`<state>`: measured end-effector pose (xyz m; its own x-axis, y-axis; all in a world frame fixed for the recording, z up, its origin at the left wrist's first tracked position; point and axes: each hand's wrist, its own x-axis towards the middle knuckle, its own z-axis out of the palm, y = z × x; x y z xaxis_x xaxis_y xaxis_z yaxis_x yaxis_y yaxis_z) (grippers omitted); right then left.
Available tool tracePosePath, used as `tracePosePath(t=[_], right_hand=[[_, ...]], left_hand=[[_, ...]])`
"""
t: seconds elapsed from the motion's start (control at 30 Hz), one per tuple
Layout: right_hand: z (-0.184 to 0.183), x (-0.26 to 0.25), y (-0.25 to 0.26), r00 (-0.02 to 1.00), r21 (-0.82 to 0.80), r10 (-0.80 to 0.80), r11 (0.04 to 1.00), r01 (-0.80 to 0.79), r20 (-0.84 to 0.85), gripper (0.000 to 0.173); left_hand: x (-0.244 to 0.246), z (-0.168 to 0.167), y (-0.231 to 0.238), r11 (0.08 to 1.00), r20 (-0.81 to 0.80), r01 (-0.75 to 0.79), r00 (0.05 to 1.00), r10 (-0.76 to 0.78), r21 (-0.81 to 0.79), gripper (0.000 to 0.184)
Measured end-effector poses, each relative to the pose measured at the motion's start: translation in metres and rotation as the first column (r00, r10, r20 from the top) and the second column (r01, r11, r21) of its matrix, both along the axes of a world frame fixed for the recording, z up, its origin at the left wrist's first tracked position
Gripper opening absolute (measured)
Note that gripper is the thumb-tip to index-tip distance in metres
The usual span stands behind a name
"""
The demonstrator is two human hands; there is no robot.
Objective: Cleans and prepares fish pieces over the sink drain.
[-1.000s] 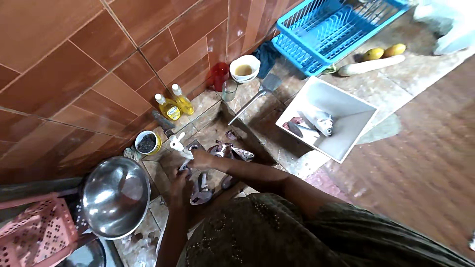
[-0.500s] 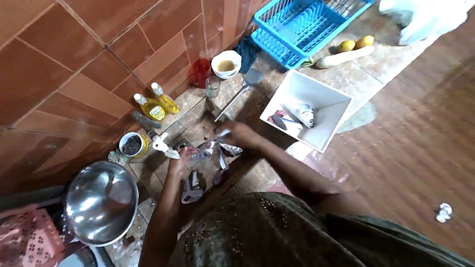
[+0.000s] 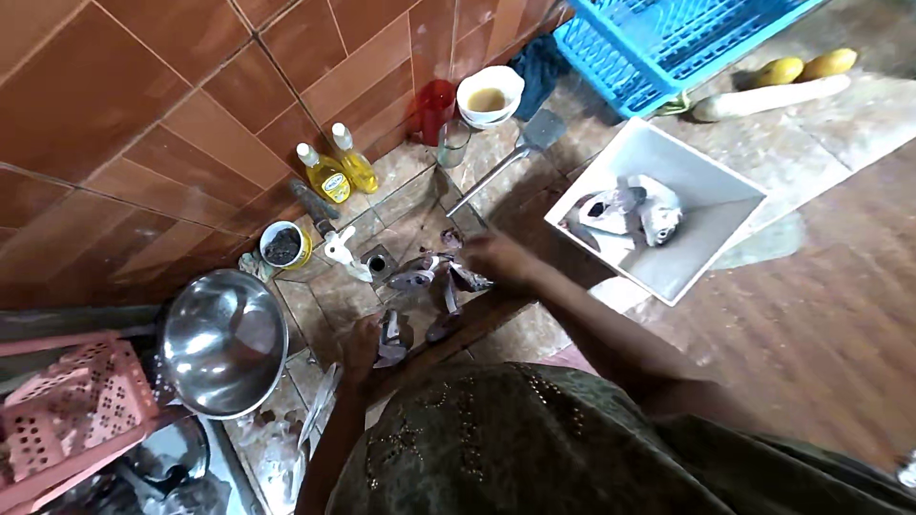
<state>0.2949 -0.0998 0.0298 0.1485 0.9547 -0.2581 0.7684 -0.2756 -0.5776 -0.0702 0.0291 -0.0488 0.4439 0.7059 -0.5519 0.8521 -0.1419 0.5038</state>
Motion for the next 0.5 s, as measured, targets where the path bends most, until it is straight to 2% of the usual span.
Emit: tracePosePath(t=[0.07, 0.17, 0.27, 0.33, 0.4, 0.5], right_hand=[[-0.062, -0.037, 0.044, 0.993, -0.139, 0.085, 0.986, -0.095, -0.078, 0.038], [-0.101, -0.087, 0.092, 0.992, -0.212, 0.123, 0.97, -0.123, -0.009, 0.058], [-0.115, -0.112, 0.111, 0.97, -0.288, 0.224, 0.939, -0.189, 0.092, 0.056], [-0.128, -0.12, 0.108, 0.951, -0.246, 0.284, 0.937, -0.248, 0.123, 0.051], [-0.129, -0.124, 0.098, 0.952, -0.19, 0.295, 0.942, -0.276, 0.079, 0.046], [-0.116, -0.122, 0.091, 0.975, -0.267, 0.222, 0.938, -0.221, -0.027, 0.048]], left_hand=[[0.003, 0.012, 0.003, 0.997, 0.091, -0.06, 0.994, 0.063, -0.041, 0.036], [0.009, 0.025, 0.012, 0.993, 0.129, -0.104, 0.985, 0.111, -0.061, 0.036], [0.019, 0.038, 0.021, 0.997, 0.059, -0.062, 0.996, 0.065, -0.046, 0.044], [0.029, 0.034, 0.022, 1.0, 0.013, -0.013, 1.0, 0.012, 0.023, 0.055], [0.047, 0.029, 0.018, 0.988, -0.061, 0.115, 0.992, -0.108, 0.108, 0.067], [0.082, 0.008, 0.008, 0.926, -0.125, 0.352, 0.934, -0.336, 0.14, 0.081]])
